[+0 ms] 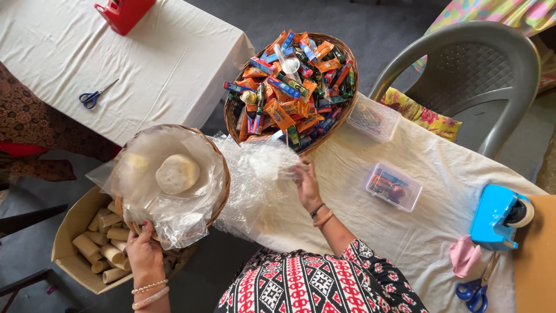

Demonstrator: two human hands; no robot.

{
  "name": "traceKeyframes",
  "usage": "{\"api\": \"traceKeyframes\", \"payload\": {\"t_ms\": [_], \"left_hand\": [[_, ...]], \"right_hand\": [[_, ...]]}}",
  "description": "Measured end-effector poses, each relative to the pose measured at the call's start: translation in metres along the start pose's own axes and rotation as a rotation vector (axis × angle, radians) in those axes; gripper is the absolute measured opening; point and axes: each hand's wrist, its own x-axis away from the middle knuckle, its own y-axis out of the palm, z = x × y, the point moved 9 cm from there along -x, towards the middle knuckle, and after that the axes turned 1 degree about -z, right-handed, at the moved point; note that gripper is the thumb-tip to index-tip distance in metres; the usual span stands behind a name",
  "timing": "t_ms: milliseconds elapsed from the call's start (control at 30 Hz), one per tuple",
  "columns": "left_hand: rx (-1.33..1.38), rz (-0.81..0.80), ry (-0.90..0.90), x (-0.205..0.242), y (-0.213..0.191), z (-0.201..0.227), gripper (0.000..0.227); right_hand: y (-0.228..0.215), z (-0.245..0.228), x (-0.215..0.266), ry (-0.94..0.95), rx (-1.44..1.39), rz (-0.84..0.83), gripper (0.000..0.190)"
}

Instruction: Pack various types of candy and small items into small plastic containers and wrap them.

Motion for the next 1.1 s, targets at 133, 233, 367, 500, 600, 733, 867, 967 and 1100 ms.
{"api": "traceKeyframes", "payload": {"t_ms": [133, 233, 367, 500, 600, 733, 867, 967, 1100], "left_hand": [[0.013, -0.018, 0.008, 0.011, 0.018, -0.008, 0.029], [-0.009, -0.052, -0.042, 0.013, 0.029, -0.03, 0.038], [-0.06, -0.099, -0.188, -0.003, 0.027, -0.084, 0.036], [-0.264, -0.146, -0.28, -0.022, 0.026, -0.123, 0.036], [-0.4, -0.227, -0.237, -0.027, 0.045, -0.114, 0.04], [-0.479, -0.3, -0.293, -0.007, 0.073, -0.083, 0.044], [-1.098, -0.08, 0.089, 0.003, 0.076, -0.029, 0.037], [-1.31, -0.162, 0.688, 0.077, 0.179, 0.027, 0.032], [-0.899, -0.899, 0.662, 0.17, 0.315, -0.045, 0.059]], "right_hand": [[-0.014, -0.032, 0.007, -0.035, -0.079, -0.003, 0.037], [-0.04, -0.055, 0.015, -0.14, -0.075, 0.007, 0.039], [-0.072, -0.084, 0.04, -0.231, -0.085, 0.069, 0.029], [-0.094, -0.116, 0.078, -0.283, -0.002, 0.174, 0.023], [-0.103, -0.131, 0.096, -0.302, -0.04, 0.16, 0.033], [-0.107, -0.144, 0.12, -0.272, -0.033, 0.237, 0.034], [-0.127, -0.157, 0.131, -0.352, 0.096, 0.286, 0.032], [-0.132, -0.173, 0.139, -0.409, 0.16, 0.308, 0.028], [-0.116, -0.199, 0.151, -0.441, 0.188, 0.309, 0.022]]}}
